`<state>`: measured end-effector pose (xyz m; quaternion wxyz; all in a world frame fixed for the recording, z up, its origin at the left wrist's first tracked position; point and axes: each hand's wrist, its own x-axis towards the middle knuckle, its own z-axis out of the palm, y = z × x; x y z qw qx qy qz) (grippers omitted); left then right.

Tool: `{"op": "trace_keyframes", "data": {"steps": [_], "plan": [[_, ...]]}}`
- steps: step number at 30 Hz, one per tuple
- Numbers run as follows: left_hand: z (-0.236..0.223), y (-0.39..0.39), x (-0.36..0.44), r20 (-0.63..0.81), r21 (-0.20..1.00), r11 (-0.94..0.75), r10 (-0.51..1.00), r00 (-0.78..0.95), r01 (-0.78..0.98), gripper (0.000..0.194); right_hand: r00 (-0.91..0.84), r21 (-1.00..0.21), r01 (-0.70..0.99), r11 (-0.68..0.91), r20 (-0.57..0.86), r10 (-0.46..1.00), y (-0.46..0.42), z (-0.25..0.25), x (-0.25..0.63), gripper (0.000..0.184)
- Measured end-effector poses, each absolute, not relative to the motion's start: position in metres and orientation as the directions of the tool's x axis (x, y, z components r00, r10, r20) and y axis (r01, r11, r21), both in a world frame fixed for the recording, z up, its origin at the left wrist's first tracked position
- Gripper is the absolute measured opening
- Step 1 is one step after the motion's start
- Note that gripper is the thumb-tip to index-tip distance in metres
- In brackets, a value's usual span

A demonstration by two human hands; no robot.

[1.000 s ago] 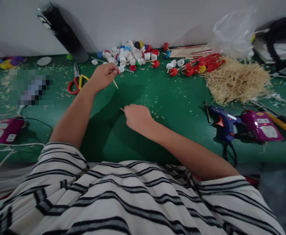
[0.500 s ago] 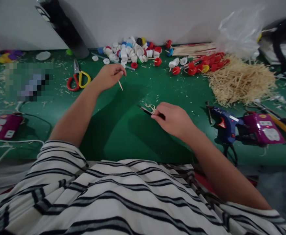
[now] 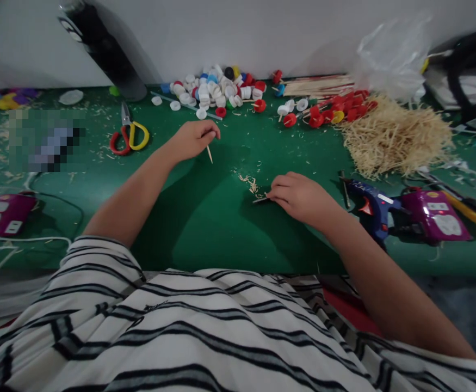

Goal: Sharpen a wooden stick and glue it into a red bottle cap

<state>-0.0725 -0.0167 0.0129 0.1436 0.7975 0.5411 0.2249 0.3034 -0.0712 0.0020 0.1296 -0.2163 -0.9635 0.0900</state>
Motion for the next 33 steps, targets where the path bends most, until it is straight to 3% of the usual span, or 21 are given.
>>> {"op": "trace_keyframes", "data": {"steps": [8,18,22,27,33], "plan": [[0.007,-0.019,-0.060,0.189,0.470,-0.395,0.919,0.347,0.789,0.022,-0.894,-0.249,0.327,0.912,0.230,0.383,-0.024,-0.002,0.247,0.030],[0.017,-0.029,-0.049,0.140,0.493,-0.369,0.927,0.347,0.788,0.023,-0.859,-0.300,0.332,0.894,0.295,0.418,-0.020,-0.004,0.244,0.024],[0.018,-0.031,-0.045,0.126,0.511,-0.363,0.929,0.349,0.780,0.023,-0.773,-0.383,0.406,0.830,0.339,0.535,-0.021,0.004,0.256,0.017],[0.009,-0.029,-0.038,0.159,0.593,-0.358,0.930,0.330,0.721,0.017,-0.620,-0.487,0.580,0.653,0.257,0.742,-0.023,0.009,0.266,0.019],[0.005,-0.031,-0.030,0.180,0.681,-0.352,0.930,0.319,0.642,0.014,-0.578,-0.521,0.593,0.614,0.255,0.775,-0.027,0.003,0.263,0.021]]}}
